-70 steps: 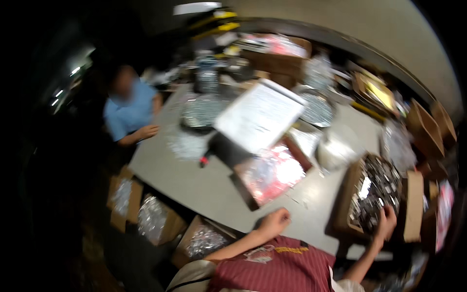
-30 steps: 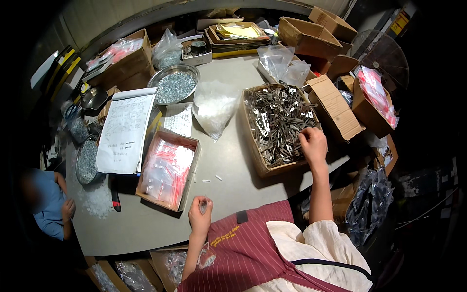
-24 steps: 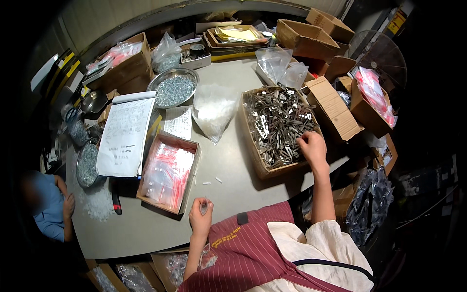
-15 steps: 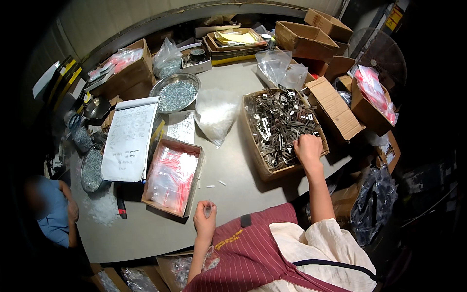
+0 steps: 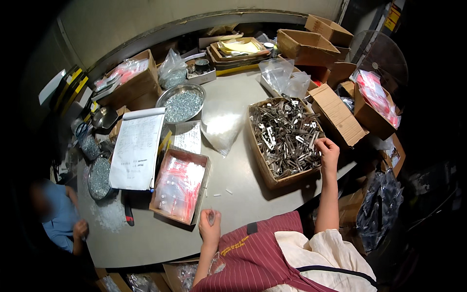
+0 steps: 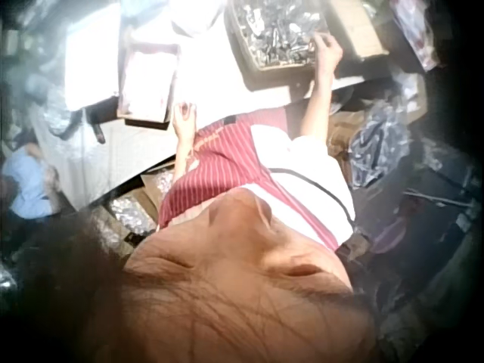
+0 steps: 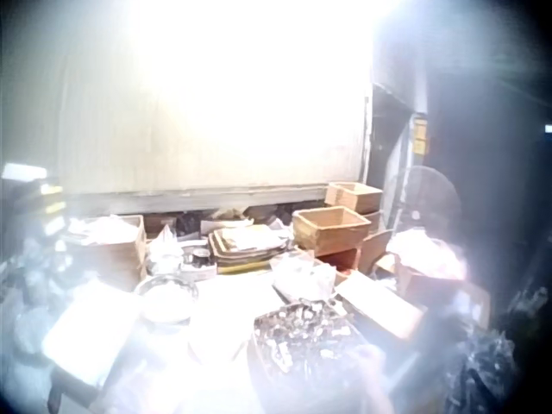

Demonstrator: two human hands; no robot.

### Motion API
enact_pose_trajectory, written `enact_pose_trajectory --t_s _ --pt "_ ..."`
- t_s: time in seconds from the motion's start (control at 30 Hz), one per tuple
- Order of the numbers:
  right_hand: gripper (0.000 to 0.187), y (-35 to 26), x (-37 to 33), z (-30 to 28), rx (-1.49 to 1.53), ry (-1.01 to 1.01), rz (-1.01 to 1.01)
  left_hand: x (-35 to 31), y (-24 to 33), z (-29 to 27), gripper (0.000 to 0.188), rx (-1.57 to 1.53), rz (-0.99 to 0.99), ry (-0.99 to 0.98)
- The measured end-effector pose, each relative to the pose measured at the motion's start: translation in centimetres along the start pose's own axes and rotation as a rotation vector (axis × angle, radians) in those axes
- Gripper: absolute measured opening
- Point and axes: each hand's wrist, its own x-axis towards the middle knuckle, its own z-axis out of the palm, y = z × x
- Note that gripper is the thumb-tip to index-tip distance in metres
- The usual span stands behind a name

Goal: The person picks small metal fasteners from a cardboard box and places them into small plastic bags. The person repeats this process continuously, filling multiple bags and setting them aside on the table.

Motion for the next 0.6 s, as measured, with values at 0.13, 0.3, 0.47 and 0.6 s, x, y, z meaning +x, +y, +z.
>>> enact_pose_trajectory --t_s 0.13,0.3,0.47,0.6 --pt "0.012 -1.9 -0.2 -0.2 0.263 -0.053 0.068 0.5 -1.0 0.6 0.022 0.011 0.049 -0.043" --pt "0.013 -5.5 -3.3 3.3 0.164 -0.359 0.203 0.3 -0.8 0.5 0.022 -0.185 -0.048 -0.172" --pt "0.004 -6.3 -9.9 9.3 0.164 -1.245 0.481 1.3 7.4 -0.2 0.024 -0.635 -0.145 -0.366" --pt "0.006 -5.2 -14.5 12.6 0.232 -1.432 0.575 1.7 10.8 -1.8 0.030 -0.826 -0.087 -0.511"
